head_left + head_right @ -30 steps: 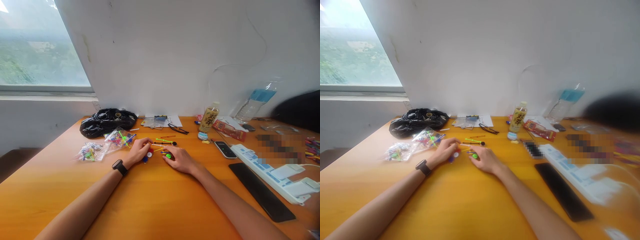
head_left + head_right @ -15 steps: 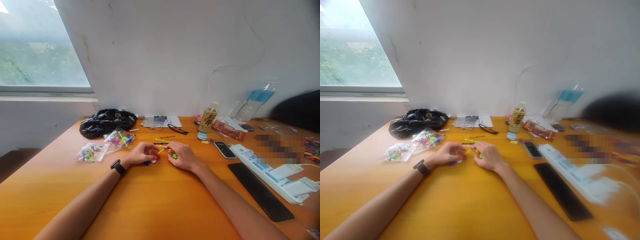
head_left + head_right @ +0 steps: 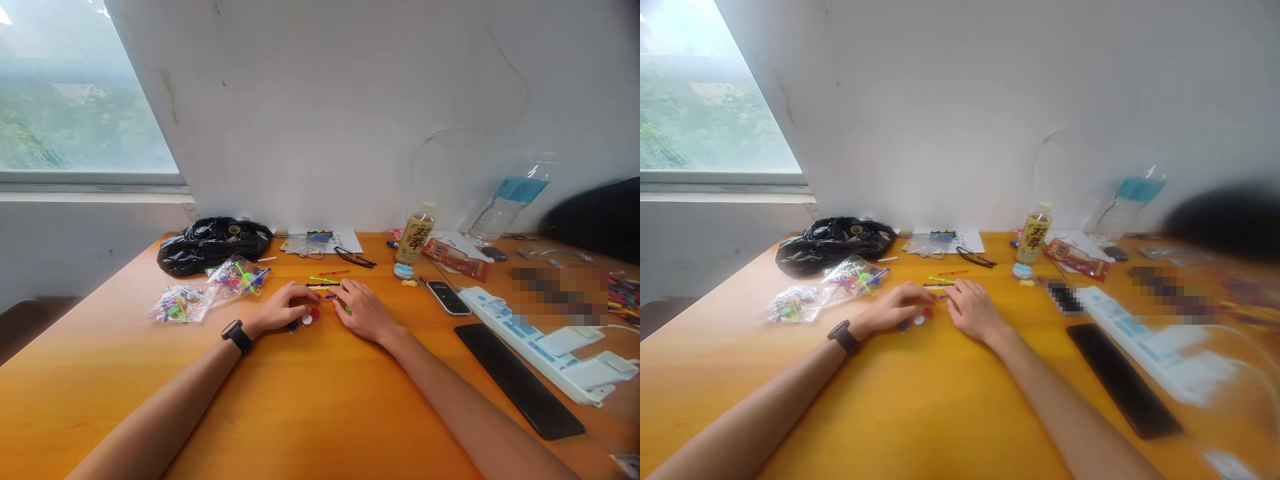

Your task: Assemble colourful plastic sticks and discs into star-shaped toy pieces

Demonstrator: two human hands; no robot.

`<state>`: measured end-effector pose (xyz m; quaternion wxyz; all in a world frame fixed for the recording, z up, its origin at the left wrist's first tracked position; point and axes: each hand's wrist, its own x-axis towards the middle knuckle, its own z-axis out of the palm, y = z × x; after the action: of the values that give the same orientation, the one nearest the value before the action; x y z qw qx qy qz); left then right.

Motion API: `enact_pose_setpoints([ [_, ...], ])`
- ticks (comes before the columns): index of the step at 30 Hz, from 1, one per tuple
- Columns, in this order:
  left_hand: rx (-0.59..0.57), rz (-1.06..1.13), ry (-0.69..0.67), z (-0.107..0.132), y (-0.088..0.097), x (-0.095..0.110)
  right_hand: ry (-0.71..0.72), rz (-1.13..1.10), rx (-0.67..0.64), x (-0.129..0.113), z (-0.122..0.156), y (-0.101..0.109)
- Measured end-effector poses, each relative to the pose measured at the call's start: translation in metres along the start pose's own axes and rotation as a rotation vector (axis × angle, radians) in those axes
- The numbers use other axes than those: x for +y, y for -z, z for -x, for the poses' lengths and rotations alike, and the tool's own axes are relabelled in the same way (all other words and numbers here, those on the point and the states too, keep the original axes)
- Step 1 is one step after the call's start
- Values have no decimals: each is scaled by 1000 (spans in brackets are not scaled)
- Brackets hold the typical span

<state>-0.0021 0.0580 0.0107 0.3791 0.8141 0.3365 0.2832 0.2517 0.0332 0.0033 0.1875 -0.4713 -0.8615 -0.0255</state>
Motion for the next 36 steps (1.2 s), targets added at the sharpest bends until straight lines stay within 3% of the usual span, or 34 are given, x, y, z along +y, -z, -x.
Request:
enact_pose_setpoints([
  [5,-3,-79,-120,-4,-1,-3,102,-173,47,-3,1,-1],
  [10,104,-90,-53,-3,-4,-9,206,-245,-67,-17,3,6],
  [16,132,-29,35,-3,-5,-13,287,-229,-181,-39,8,18],
  [19,162,-9,50,-3,-5,-15,267,-177,-234,-40,9,15],
  [25,167,72,64,-2,-3,-13,124,-139,-181,-23,5,4],
  [27,101,179,94,0,1,-12,94,-120,-154,-18,4,3],
  [30,-123,333,106,1,14,-9,27,-114,-88,-12,3,5],
  [33,-331,323,60,1,29,-4,-88,-97,-24,-3,2,8],
  [36,-404,293,10,2,37,-2,-162,-78,-18,10,1,9],
])
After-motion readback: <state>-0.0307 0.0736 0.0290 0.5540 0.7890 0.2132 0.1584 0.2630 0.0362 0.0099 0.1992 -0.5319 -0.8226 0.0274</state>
